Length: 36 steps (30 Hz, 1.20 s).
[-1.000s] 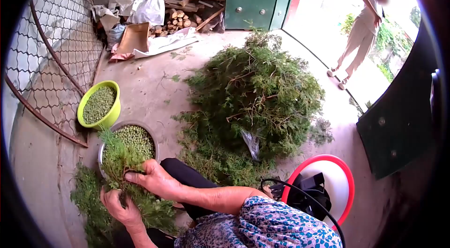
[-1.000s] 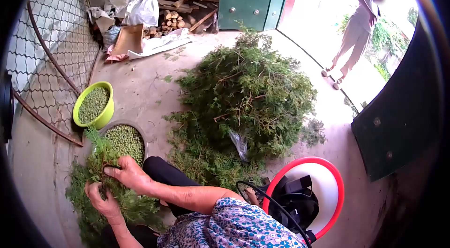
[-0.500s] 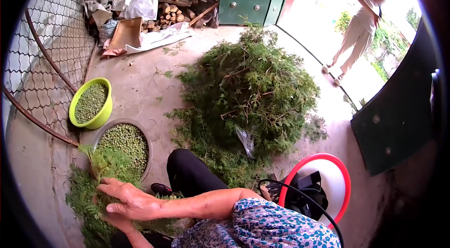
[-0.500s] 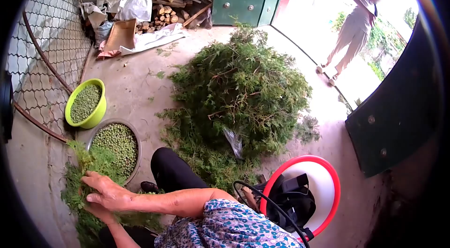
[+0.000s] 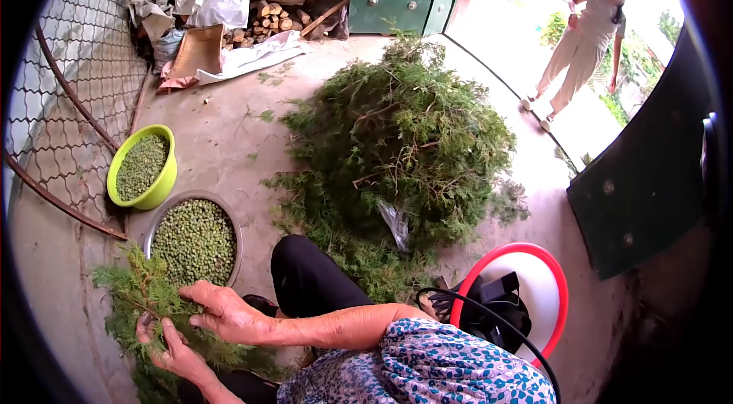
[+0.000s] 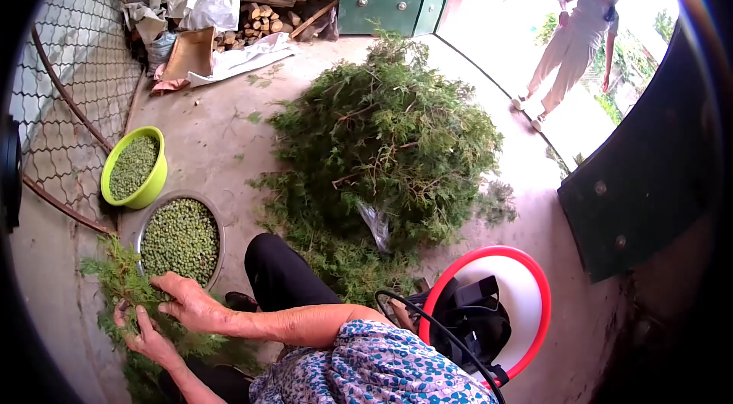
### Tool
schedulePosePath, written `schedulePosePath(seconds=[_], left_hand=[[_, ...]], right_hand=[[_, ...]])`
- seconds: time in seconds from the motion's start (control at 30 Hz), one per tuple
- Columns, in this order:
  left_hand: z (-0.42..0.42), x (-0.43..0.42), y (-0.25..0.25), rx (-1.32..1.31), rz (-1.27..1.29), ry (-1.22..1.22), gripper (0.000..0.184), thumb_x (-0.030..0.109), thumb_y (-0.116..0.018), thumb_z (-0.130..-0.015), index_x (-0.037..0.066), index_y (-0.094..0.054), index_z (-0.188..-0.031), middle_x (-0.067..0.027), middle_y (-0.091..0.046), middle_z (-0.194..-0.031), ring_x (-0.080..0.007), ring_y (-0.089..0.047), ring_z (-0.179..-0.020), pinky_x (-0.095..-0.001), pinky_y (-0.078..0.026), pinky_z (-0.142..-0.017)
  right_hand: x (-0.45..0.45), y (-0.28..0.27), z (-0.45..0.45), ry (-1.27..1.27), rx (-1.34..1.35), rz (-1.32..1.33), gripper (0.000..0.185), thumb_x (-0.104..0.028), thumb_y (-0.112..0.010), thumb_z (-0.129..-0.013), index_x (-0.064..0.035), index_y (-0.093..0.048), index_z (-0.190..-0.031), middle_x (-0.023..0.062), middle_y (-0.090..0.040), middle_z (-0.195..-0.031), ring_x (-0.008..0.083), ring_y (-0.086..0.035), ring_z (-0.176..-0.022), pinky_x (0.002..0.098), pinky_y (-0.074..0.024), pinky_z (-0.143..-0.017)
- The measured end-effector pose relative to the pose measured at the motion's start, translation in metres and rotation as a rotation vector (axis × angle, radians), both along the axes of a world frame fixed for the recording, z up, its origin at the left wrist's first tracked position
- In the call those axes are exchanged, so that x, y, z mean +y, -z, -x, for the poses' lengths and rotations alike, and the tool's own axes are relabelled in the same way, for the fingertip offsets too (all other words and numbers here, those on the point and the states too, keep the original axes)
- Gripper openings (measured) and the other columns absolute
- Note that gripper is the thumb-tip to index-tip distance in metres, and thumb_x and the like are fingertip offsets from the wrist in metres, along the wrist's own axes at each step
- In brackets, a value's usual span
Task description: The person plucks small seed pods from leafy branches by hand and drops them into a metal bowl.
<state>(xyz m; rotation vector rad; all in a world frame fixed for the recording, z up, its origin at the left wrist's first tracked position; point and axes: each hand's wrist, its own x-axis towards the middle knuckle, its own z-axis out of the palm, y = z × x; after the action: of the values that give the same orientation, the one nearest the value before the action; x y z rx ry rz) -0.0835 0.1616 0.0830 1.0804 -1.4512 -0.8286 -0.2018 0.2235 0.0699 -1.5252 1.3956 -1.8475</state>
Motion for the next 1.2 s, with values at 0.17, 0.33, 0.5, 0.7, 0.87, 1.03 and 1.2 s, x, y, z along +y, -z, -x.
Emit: schedulePosePath(seconds=[0.17, 0.33, 0.5, 0.7, 0.87, 1.03, 1.2], left_hand=[[-0.007, 0.013, -0.004, 0.21, -0.11, 0.139, 0.033, 0.009, -0.053, -0.079, -0.002, -0.048, -0.109, -0.0027, -0.057, -0.086, -0.0073, -0.042, -0.059, -0.0204, -0.03, -0.05], [-0.016, 0.026, -0.003, 0.434, -0.368, 0.187, 0.026, 0.016, -0.053, -0.083, 0.004, -0.049, -0.105, -0.0045, -0.056, -0.093, -0.0087, -0.045, -0.067, -0.0219, -0.032, -0.055], [-0.043, 0.018, 0.037, 0.156, -0.314, 0.341, 0.026, 0.011, -0.06, -0.075, 0.001, -0.058, -0.099, -0.0062, -0.058, -0.082, -0.0147, -0.053, -0.074, -0.0262, -0.044, -0.062], [-0.028, 0.02, 0.04, 0.61, -1.109, 0.344, 0.018, 0.011, -0.055, -0.079, 0.001, -0.055, -0.095, -0.0074, -0.058, -0.079, -0.0181, -0.053, -0.066, -0.0293, -0.044, -0.055], [-0.029, 0.026, 0.052, 0.629, -1.02, 0.515, 0.022, 0.016, -0.05, -0.083, 0.0, -0.053, -0.098, -0.0081, -0.059, -0.083, -0.0191, -0.054, -0.071, -0.0302, -0.045, -0.062], [-0.034, 0.028, 0.057, 0.658, -1.106, 0.579, 0.014, 0.016, -0.055, -0.082, 0.003, -0.055, -0.087, -0.0042, -0.057, -0.072, -0.015, -0.051, -0.06, -0.028, -0.041, -0.052], [-0.036, 0.047, 0.038, 0.409, -0.948, 0.24, 0.017, 0.015, -0.06, -0.079, 0.012, -0.048, -0.067, 0.0032, -0.033, -0.049, -0.0072, -0.031, -0.039, -0.0193, -0.022, -0.035]], right_hand=[[0.0, 0.006, 0.003, 0.051, -0.114, -0.037, 0.035, -0.003, -0.057, -0.08, 0.0013, -0.047, -0.113, 0.0122, -0.053, -0.092, 0.0176, -0.055, -0.081, 0.0295, -0.0459, -0.066], [0.008, -0.003, 0.007, -0.098, -0.422, -0.324, 0.027, -0.01, -0.057, -0.083, 0.0022, -0.052, -0.106, 0.0061, -0.055, -0.069, 0.0096, -0.051, -0.055, 0.0255, -0.0446, -0.05], [0.013, -0.004, 0.016, -0.129, -0.406, -0.345, 0.024, -0.012, -0.058, -0.083, 0.0024, -0.054, -0.101, 0.0048, -0.054, -0.063, 0.0078, -0.05, -0.054, 0.0248, -0.0435, -0.049], [0.019, 0.003, 0.021, 0.017, -0.094, -0.285, 0.023, -0.002, -0.058, -0.075, 0.0031, -0.055, -0.097, 0.0169, -0.057, -0.089, 0.0294, -0.056, -0.083, 0.0351, -0.0444, -0.069], [0.023, 0.015, 0.024, 0.02, 0.076, -0.25, 0.025, -0.002, -0.059, -0.072, 0.0022, -0.055, -0.096, 0.0157, -0.055, -0.088, 0.0308, -0.054, -0.085, 0.0364, -0.044, -0.071], [0.026, 0.023, 0.023, -0.022, 0.125, -0.24, 0.024, -0.006, -0.062, -0.072, 0.0016, -0.057, -0.094, 0.016, -0.057, -0.088, 0.032, -0.056, -0.083, 0.0374, -0.0447, -0.069], [0.023, 0.025, 0.02, 0.04, 0.087, -0.237, 0.023, -0.011, -0.067, -0.07, -0.0005, -0.061, -0.09, 0.0131, -0.056, -0.081, 0.0296, -0.056, -0.078, 0.0358, -0.0444, -0.067]])
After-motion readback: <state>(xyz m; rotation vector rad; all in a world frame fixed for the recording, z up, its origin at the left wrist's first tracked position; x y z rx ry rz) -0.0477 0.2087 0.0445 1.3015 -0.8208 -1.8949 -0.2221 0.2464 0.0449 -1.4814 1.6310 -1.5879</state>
